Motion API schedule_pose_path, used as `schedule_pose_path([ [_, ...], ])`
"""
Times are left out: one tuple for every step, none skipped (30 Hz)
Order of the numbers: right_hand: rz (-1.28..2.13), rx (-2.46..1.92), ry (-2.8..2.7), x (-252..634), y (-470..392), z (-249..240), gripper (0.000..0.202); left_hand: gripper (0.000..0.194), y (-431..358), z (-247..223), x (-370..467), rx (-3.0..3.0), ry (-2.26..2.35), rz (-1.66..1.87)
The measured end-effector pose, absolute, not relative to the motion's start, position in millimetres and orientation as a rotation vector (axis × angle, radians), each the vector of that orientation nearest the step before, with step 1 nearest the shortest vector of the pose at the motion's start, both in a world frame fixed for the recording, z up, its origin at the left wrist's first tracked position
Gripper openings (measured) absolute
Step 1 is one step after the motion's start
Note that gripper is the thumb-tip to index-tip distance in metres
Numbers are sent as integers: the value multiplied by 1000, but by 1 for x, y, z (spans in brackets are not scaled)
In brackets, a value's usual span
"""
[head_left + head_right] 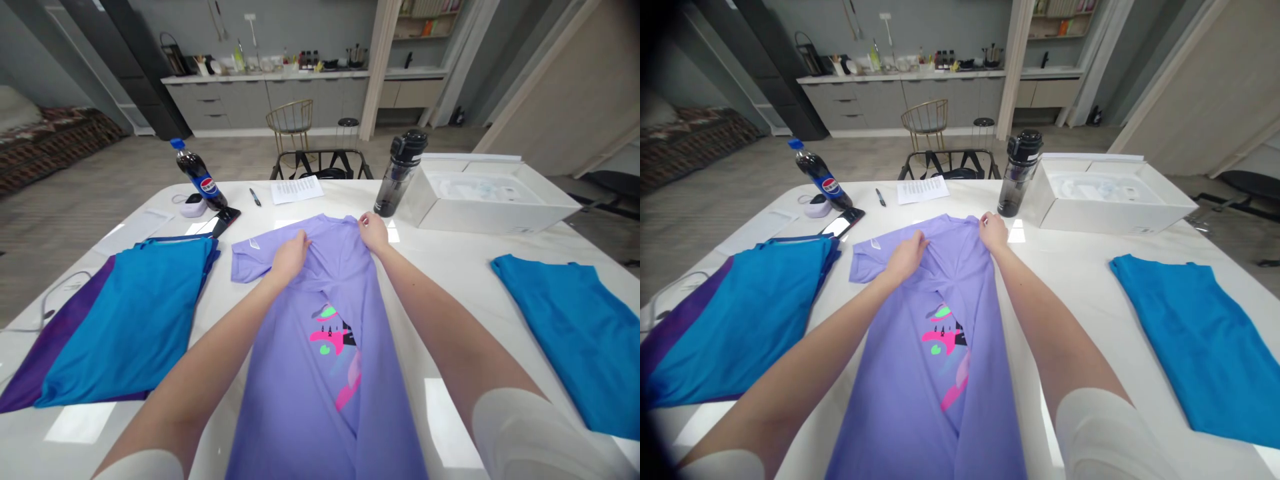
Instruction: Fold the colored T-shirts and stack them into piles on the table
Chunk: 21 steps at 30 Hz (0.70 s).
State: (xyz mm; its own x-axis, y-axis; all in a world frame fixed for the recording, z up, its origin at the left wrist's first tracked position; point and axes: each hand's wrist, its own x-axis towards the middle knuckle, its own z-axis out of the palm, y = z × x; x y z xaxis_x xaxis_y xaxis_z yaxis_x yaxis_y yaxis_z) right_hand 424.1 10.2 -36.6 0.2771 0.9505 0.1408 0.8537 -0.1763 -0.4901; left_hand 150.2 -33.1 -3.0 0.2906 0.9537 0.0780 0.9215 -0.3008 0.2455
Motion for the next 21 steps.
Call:
schedule_pose_path([
  [240,-2046,-1617,425,10,-37,28,33,-27,5,147,2406,1724,340],
  [219,-2023,-1623,424,10,-37,30,33,-20,13,144,2427,1693,371],
  [207,-2011,-1641,423,11,-37,34,32,-13,20,142,2456,1657,401],
  [206,-2012,-1673,421,12,-36,38,30,-5,26,140,2486,1609,423],
  [212,-2030,-1706,419,13,-37,43,28,1,31,138,2511,1557,432],
  [222,-2060,-1733,417,16,-37,45,27,7,35,137,2529,1508,425],
  [230,-2094,-1747,415,18,-38,43,26,12,38,136,2540,1472,405],
  [233,-2122,-1745,414,21,-40,39,25,16,39,135,2545,1454,379],
  [224,-2142,-1721,414,23,-41,34,24,19,41,134,2549,1456,358],
  [203,-2149,-1683,414,25,-43,32,25,22,41,133,2551,1479,349],
  [172,-2145,-1644,416,27,-45,31,26,24,42,132,2554,1511,351],
  [138,-2135,-1618,418,29,-46,32,27,26,42,132,2558,1546,365],
  [110,-2128,-1603,420,29,-47,32,28,27,42,132,2566,1576,380],
  [92,-2129,-1599,422,29,-47,33,29,27,42,133,2576,1610,393],
  [75,-2136,-1598,422,29,-47,34,31,26,40,136,2585,1655,411],
  [55,-2150,-1593,421,27,-45,36,33,23,37,139,2595,1710,435],
  [22,-2163,-1580,419,24,-43,38,36,18,34,144,2607,1761,464],
  [-21,-2165,-1572,414,19,-40,41,40,10,29,150,2626,1792,495],
  [-70,-2148,-1582,408,13,-36,43,43,0,24,156,2652,1791,521],
  [-113,-2110,-1620,400,6,-33,45,46,-11,17,162,2682,1745,528],
  [-137,-2056,-1691,391,-3,-31,47,48,-22,10,168,2708,1669,499],
])
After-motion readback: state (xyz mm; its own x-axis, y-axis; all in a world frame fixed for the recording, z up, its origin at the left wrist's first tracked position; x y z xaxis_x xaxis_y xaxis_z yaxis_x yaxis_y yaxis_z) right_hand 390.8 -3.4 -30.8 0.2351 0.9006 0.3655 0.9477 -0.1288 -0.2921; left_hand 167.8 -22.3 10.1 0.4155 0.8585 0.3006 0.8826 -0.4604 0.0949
